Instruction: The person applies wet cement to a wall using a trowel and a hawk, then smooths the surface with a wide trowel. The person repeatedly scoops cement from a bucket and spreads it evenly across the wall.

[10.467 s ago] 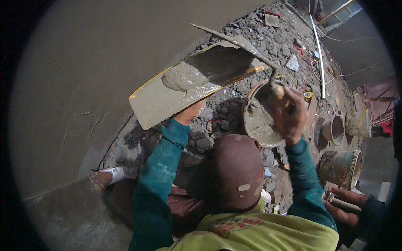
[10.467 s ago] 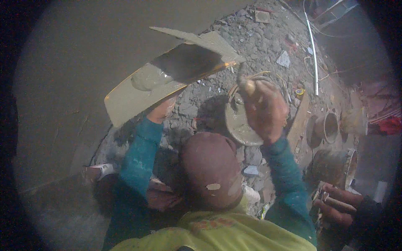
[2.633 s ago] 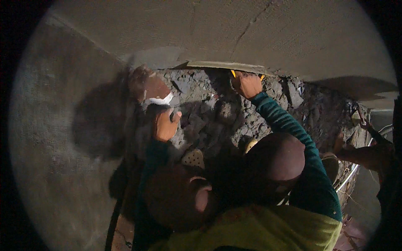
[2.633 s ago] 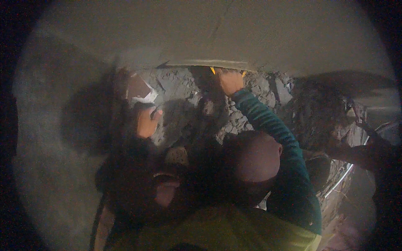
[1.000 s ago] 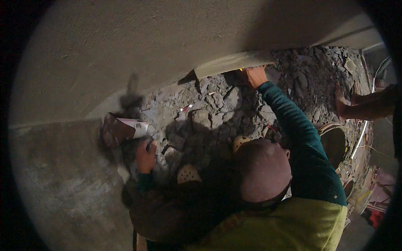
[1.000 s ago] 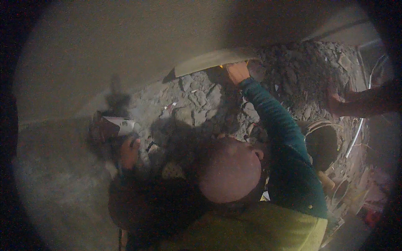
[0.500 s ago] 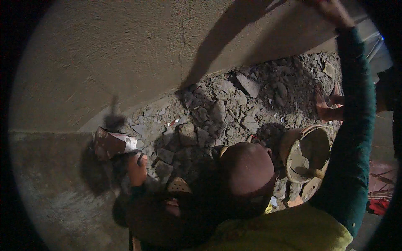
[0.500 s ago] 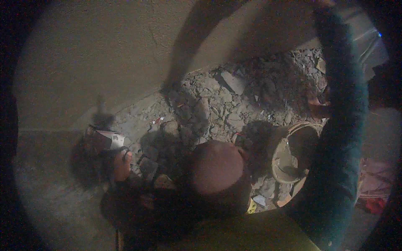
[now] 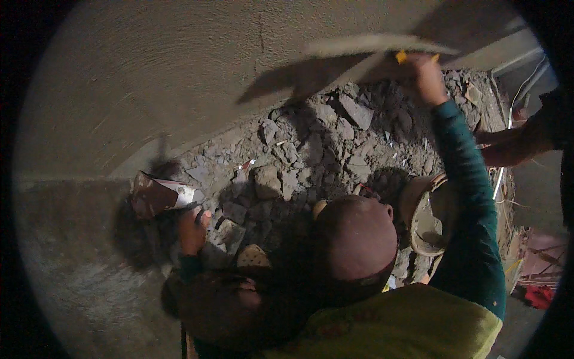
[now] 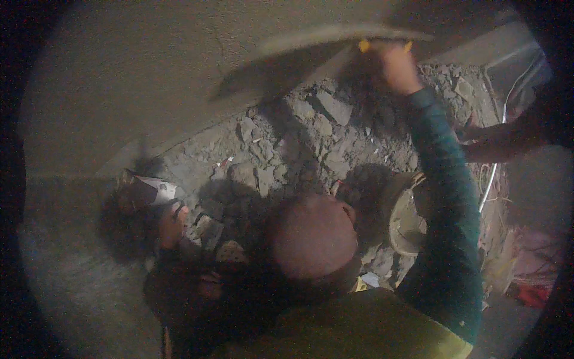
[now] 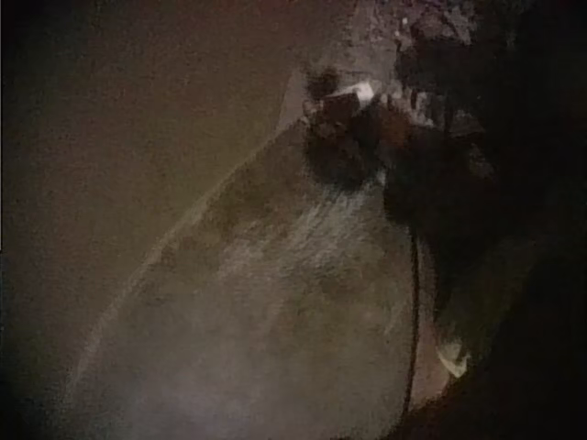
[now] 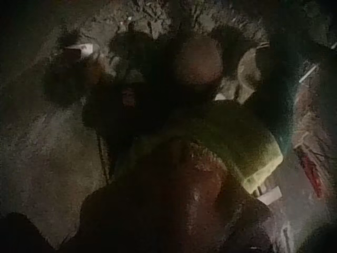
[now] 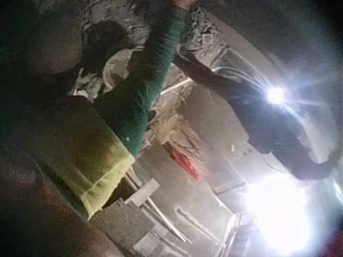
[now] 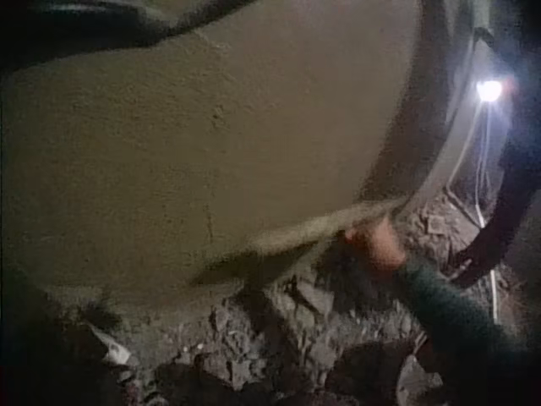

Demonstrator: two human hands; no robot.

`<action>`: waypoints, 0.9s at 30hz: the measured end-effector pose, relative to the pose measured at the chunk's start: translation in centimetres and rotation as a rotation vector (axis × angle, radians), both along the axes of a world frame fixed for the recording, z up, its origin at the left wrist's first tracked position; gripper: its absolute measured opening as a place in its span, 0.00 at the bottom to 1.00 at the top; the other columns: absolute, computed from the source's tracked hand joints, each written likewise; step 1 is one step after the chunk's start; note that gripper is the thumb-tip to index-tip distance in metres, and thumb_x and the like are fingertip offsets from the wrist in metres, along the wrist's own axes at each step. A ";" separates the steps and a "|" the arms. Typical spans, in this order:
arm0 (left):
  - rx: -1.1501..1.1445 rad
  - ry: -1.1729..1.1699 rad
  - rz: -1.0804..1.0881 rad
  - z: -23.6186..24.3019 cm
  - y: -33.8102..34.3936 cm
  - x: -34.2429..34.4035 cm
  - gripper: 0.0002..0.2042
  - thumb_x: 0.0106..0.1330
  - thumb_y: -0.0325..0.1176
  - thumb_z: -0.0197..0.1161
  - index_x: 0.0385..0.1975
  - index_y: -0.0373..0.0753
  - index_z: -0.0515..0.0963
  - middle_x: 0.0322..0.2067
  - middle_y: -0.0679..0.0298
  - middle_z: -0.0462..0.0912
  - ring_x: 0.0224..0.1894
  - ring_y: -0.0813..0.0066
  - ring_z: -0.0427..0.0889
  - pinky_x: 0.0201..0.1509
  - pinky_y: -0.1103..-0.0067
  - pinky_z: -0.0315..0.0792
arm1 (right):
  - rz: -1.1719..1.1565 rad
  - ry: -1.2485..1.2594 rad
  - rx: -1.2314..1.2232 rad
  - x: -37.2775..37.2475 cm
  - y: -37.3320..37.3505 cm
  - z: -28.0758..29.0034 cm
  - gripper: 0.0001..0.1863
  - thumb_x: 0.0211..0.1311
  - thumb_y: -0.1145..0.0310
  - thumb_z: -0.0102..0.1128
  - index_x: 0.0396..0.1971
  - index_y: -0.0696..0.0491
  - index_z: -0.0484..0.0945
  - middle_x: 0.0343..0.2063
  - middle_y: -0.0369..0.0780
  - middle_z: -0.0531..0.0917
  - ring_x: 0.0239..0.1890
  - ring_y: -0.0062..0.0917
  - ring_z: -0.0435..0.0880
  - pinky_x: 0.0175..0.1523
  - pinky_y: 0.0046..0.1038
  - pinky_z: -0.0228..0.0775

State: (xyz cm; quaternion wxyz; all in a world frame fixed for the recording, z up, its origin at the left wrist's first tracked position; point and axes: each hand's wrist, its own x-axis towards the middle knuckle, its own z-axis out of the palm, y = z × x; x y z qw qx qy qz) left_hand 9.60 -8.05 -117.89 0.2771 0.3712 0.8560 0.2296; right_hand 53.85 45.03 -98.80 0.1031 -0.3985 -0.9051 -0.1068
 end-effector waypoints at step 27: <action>0.343 0.089 -0.855 27.2 23.6 6.0 0.23 0.68 0.37 0.64 0.59 0.28 0.76 0.61 0.44 0.78 0.66 0.48 0.75 0.70 0.66 0.67 | 0.410 0.244 -0.195 -1.4 8.2 16.9 0.21 0.66 0.62 0.66 0.55 0.57 0.78 0.51 0.47 0.83 0.53 0.43 0.82 0.55 0.38 0.75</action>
